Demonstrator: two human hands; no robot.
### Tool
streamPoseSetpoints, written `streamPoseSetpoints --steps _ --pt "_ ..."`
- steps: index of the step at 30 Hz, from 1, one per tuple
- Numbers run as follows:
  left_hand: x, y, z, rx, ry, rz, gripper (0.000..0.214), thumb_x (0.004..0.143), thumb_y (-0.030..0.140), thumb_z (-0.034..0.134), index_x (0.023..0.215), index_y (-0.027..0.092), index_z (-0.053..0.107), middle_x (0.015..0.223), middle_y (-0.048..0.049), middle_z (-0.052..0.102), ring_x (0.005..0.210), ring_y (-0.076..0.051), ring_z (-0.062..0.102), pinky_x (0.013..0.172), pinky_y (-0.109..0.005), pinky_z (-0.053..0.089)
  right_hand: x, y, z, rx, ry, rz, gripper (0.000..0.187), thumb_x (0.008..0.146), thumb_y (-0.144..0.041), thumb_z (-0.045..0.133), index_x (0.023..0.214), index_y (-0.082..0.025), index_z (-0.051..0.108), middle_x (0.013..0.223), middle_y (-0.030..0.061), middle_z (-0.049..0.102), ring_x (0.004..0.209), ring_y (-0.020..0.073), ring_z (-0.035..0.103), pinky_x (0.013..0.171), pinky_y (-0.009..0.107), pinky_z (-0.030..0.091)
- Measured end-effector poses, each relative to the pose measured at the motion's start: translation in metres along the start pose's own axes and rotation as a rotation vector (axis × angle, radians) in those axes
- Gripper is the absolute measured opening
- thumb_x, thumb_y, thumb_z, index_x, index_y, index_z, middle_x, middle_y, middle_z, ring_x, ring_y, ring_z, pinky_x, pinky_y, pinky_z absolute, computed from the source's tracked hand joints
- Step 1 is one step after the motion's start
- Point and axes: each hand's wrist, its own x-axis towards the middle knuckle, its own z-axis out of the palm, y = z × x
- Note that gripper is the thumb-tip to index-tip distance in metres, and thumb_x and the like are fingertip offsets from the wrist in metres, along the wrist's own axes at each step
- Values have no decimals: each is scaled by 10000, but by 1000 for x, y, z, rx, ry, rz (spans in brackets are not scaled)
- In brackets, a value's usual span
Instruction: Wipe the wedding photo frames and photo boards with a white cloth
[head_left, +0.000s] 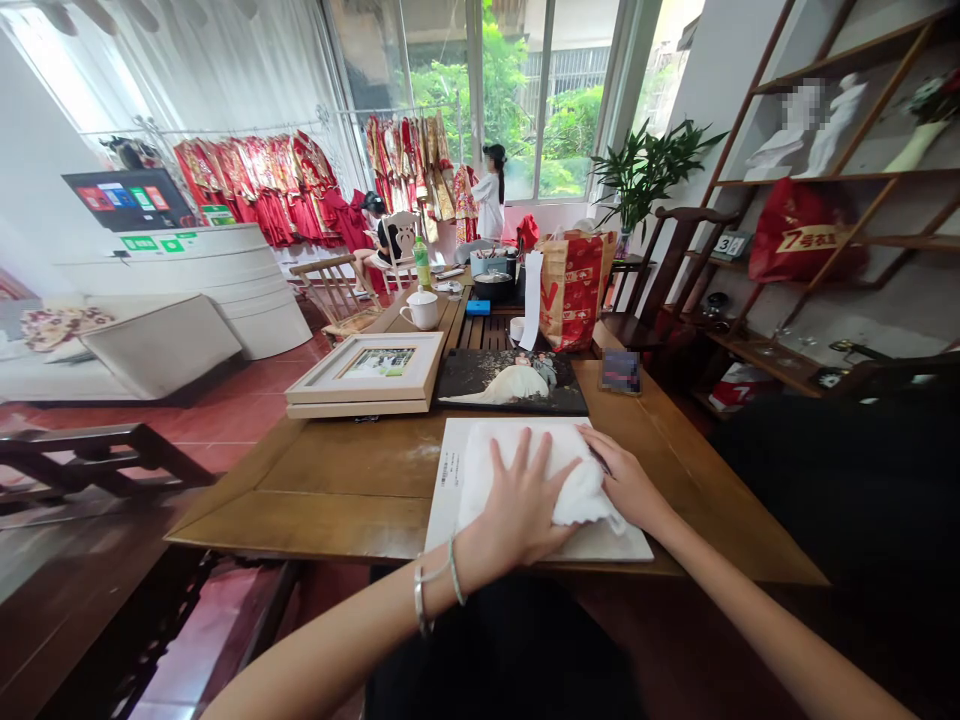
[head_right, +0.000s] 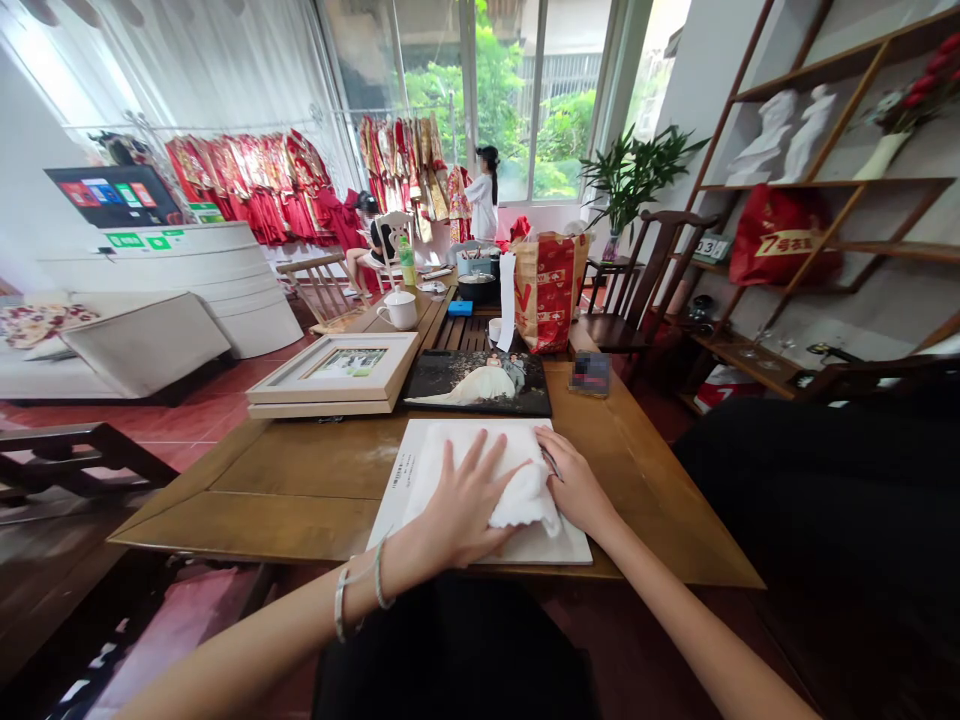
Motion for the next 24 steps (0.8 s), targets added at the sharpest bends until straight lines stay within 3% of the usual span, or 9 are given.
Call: streamPoseSetpoints --steps 4,7,11,17,20,24 --pt "15 -6 -3 27 21 7 587 875 510 384 1390 230 354 1412 -177 348 1305 -445 230 958 -714 181 0 1 0 16 -3 -16 438 807 -209 425 1213 -194 590 1315 107 555 1272 261 455 1068 469 350" --pt "13 -4 -8 -1 16 24 567 870 481 398 1371 217 375 1368 -174 384 1296 -446 238 967 -699 191 0 2 1 11 7 -23 449 793 -181 428 1209 -201 593 1319 100 553 1273 255 455 1071 462 346" --pt "-12 11 -12 -67 -25 49 610 849 485 421 1392 223 330 1410 -161 335 1338 -435 143 1001 -690 141 0 1 0 10 9 -9 446 770 -173 453 1188 -207 604 1311 104 559 1254 255 476 1065 469 352" --pt "-46 33 -14 -114 -84 91 767 797 606 436 1438 234 239 1472 -162 241 1353 -460 28 998 -721 39 -1 1 2 12 28 2 362 844 -272 445 1149 -195 625 1298 127 567 1243 266 486 1053 499 358" --pt "-34 25 -12 -116 -38 49 692 813 583 438 1411 264 302 1438 -127 313 1343 -433 124 1015 -696 100 -1 1 3 27 26 -8 371 830 -253 455 1159 -213 622 1298 108 570 1241 256 489 1058 486 357" --pt "3 4 -7 -56 40 -27 579 842 542 440 1337 244 410 1368 -124 392 1300 -410 231 1004 -676 181 -1 1 3 44 25 -23 412 815 -213 437 1191 -233 605 1296 85 575 1248 242 484 1058 450 364"
